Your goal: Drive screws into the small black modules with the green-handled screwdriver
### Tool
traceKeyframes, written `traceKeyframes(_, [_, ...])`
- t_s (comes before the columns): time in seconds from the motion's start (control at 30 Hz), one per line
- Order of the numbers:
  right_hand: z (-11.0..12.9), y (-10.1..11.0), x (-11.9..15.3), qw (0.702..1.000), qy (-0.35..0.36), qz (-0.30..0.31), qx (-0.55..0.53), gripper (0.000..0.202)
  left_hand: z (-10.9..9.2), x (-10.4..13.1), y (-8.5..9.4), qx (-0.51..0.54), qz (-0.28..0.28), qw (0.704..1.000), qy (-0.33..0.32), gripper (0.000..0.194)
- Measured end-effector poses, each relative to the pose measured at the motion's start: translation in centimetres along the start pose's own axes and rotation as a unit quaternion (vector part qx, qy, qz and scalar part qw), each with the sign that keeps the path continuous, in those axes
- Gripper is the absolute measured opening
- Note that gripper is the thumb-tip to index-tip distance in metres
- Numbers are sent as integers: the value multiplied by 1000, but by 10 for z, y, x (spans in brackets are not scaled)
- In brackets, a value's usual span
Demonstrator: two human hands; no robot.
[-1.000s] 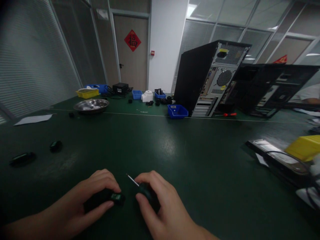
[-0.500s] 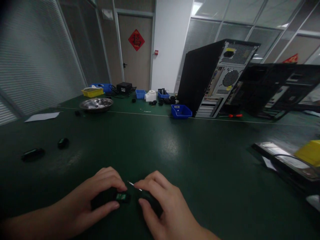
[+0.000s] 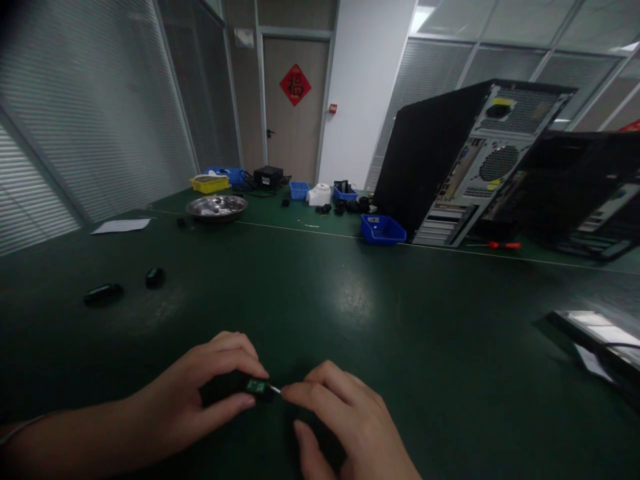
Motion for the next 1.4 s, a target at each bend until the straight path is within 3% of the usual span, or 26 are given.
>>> traceKeyframes(0.37, [1, 0, -3, 999, -2, 13, -36, 34, -2, 0, 1, 2, -36, 999, -40, 28])
traceKeyframes(0.93, [0, -1, -4, 996, -48, 42, -65, 26, -2, -1, -2, 29, -1, 998, -57, 37])
traceKeyframes(1.4, [-10, -9, 0, 988, 41, 0, -149, 31, -2, 7, -11, 79, -60, 995, -11, 23])
Point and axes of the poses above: each hand's wrist, its own x-axis away from the middle knuckle, its own y-axis out of the back of the hand, z = x × y, the point moved 2 cm from there along -x, towards the middle knuckle
